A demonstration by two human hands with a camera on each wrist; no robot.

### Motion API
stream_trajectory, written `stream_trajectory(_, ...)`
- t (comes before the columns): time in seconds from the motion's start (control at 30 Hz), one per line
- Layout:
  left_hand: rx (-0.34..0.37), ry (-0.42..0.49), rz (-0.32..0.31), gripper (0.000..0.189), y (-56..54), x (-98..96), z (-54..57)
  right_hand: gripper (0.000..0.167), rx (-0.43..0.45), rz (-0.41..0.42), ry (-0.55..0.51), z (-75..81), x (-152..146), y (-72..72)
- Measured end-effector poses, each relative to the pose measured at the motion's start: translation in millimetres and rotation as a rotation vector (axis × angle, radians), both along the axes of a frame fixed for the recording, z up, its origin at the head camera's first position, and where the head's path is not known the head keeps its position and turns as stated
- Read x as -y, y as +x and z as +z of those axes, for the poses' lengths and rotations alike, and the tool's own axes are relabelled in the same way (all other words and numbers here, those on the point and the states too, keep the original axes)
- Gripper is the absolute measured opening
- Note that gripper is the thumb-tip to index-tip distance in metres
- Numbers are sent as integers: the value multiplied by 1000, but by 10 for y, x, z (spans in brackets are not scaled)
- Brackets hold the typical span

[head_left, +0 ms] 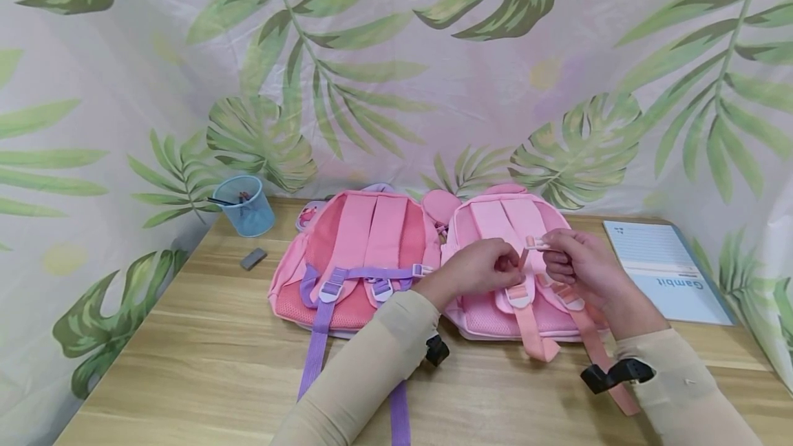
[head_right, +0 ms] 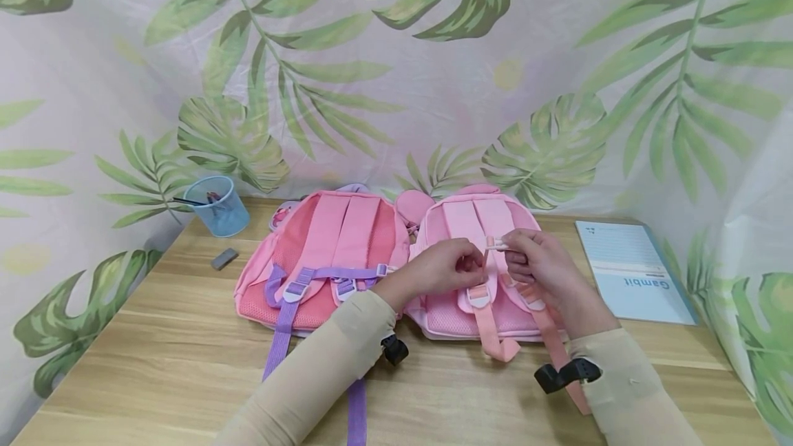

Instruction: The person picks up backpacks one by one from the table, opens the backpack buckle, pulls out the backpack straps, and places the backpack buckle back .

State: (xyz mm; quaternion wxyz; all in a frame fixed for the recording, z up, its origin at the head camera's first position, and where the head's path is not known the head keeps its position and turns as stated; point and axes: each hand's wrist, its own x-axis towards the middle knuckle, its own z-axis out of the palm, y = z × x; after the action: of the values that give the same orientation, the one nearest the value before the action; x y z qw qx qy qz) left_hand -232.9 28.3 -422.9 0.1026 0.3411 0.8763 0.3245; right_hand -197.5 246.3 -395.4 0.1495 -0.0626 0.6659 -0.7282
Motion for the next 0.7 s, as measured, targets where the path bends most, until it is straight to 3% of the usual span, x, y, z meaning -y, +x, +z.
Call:
stream_trajectory(0.23, -1, -16, 13, 18, 3, -3, 13, 37, -4, 2, -53, -18, -6, 1)
stream_trajectory(0.43, -21, -24, 12, 22, 11, 34, 55, 35, 26, -12, 27, -1, -42, -5)
stream_trajectory(0.57, 17, 41, 31, 35, 0, 88, 108, 34, 25, 3, 66, 0, -66, -9)
stream_trajectory(0.7, -7, 132, 21, 45, -23, 110, 168, 33, 6, 14, 91, -16, -81, -1)
